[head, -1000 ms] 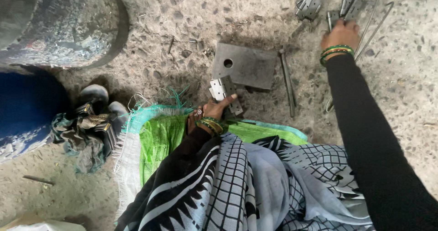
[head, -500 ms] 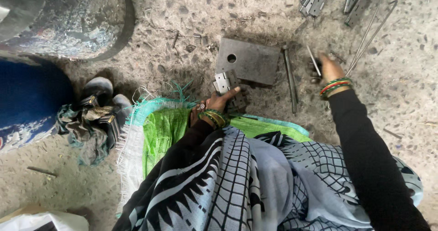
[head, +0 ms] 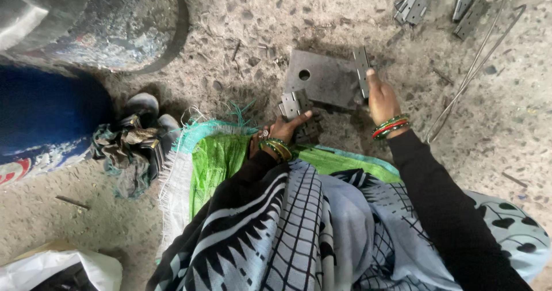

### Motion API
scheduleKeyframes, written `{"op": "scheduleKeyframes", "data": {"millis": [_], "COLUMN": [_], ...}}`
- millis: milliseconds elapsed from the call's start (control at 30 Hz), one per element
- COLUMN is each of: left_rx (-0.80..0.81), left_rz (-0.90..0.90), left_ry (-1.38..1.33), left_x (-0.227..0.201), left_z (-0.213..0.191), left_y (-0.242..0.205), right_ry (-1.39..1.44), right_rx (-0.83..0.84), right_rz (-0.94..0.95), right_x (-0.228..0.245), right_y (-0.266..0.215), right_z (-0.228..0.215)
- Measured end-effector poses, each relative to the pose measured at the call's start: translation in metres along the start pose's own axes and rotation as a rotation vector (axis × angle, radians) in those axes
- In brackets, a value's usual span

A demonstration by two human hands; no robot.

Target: The person sits on the floor and repeatedly picks up small metal hinge plates and pins, places them on a metal block, and uses a hammer to drive the pins into the plates. Finished assemblies are set aside in a growing pile.

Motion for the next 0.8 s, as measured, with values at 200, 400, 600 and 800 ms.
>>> {"op": "scheduleKeyframes", "data": {"millis": [200, 400, 600, 800], "left_rx": [-0.008, -0.001, 0.069, 0.211], "left_rz": [0.025, 0.072, 0.184, 0.036], "left_ry": [-0.228, -0.360, -0.595, -0.677], "left_x": [0.006, 0.020, 0.027, 0.025], "left_z": [0.010, 0.012, 0.018, 0.010], "left_y": [0.001, 0.012, 0.021, 0.014], "right_ry": [-0.343, -0.375, -0.161, -0.225], "right_rx": [0.285, 0.352, 0.334, 0.136], "right_rz": [-0.415, -0.308, -0.222, -0.351], "right_x": [0.044, 0.075, 0.068, 0.106], "right_y": [-0.055, -0.077, -0.070, -0.086], "right_z": [0.021, 0.037, 0.022, 0.016]}}
Point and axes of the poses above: each hand's wrist, its own y-axis towards the middle knuckle, its own z-axis out of the palm, x = y × z, the point moved 3 cm from there along y, towards the middle knuckle, and after that the axes turned 2 degrees about -z, right-handed, at the moved point
